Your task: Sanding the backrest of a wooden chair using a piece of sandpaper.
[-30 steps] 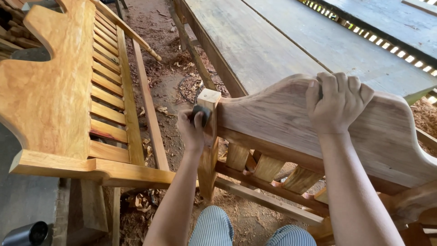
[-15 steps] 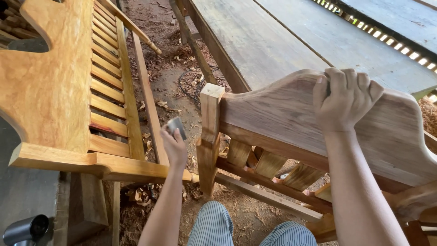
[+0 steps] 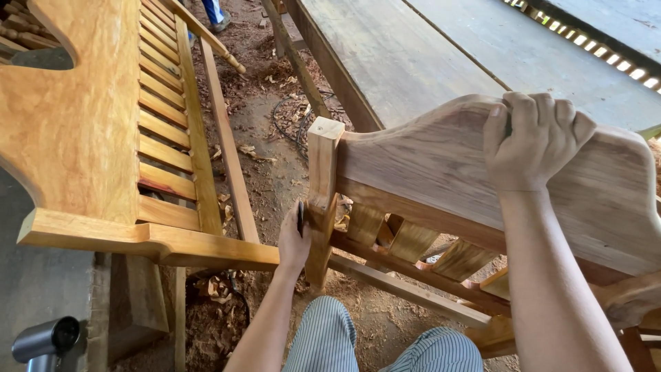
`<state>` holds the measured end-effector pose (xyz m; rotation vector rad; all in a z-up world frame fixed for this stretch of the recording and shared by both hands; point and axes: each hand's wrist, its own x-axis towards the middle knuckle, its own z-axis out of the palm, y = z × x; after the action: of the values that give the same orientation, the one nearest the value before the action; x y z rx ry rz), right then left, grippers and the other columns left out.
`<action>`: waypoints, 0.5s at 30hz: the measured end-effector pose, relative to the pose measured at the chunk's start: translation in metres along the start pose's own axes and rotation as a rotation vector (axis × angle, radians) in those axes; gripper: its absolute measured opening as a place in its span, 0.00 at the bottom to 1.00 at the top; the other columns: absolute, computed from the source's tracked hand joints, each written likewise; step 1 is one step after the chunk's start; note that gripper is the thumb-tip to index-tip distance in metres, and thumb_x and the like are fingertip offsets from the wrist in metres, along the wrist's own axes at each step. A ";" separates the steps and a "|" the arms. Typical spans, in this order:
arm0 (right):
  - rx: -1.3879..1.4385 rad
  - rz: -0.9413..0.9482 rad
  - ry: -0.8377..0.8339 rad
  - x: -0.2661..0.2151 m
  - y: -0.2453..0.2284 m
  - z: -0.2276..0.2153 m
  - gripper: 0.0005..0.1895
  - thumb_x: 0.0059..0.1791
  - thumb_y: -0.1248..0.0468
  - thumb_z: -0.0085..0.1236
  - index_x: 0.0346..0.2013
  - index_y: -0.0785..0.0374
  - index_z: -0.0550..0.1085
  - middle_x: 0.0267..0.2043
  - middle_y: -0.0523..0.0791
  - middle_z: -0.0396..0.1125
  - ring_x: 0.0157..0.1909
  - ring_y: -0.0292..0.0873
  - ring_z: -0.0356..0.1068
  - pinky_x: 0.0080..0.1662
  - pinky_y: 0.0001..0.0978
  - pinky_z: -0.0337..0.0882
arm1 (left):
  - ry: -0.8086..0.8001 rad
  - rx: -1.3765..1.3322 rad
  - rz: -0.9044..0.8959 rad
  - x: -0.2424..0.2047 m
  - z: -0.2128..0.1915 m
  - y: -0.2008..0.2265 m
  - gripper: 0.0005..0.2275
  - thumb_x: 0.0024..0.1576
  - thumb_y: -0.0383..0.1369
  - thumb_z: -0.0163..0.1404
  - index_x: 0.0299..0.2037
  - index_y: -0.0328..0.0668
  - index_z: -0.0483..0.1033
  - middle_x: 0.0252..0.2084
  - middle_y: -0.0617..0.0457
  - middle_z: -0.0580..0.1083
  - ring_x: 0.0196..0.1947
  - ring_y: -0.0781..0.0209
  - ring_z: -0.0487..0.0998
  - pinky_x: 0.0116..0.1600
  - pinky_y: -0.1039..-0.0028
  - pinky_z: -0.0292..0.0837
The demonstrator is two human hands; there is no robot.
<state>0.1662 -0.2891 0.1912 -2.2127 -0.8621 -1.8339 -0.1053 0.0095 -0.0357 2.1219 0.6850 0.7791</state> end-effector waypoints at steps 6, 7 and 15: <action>0.022 0.018 -0.019 0.005 -0.005 -0.006 0.19 0.65 0.52 0.35 0.39 0.50 0.73 0.33 0.37 0.67 0.39 0.37 0.61 0.54 0.37 0.55 | -0.113 -0.299 -0.356 0.028 -0.013 0.014 0.13 0.65 0.25 0.38 0.55 0.39 0.74 0.43 0.49 0.76 0.39 0.59 0.75 0.46 0.69 0.73; 0.015 0.020 -0.018 0.006 -0.005 -0.007 0.19 0.65 0.52 0.35 0.39 0.50 0.73 0.33 0.37 0.67 0.39 0.37 0.61 0.54 0.37 0.55 | -0.118 -0.300 -0.351 0.034 -0.010 0.009 0.13 0.65 0.25 0.38 0.55 0.39 0.74 0.43 0.49 0.76 0.39 0.59 0.75 0.46 0.69 0.73; 0.041 0.027 0.042 0.018 -0.015 -0.016 0.21 0.64 0.49 0.35 0.38 0.51 0.75 0.30 0.37 0.68 0.37 0.38 0.60 0.53 0.39 0.56 | -0.425 -0.355 -0.240 0.061 -0.031 0.016 0.17 0.67 0.33 0.37 0.64 0.43 0.69 0.60 0.54 0.74 0.59 0.63 0.72 0.65 0.69 0.64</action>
<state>0.1465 -0.2778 0.2086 -2.1430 -0.8511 -1.8265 -0.0827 0.0556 0.0118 1.7598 0.5140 0.2768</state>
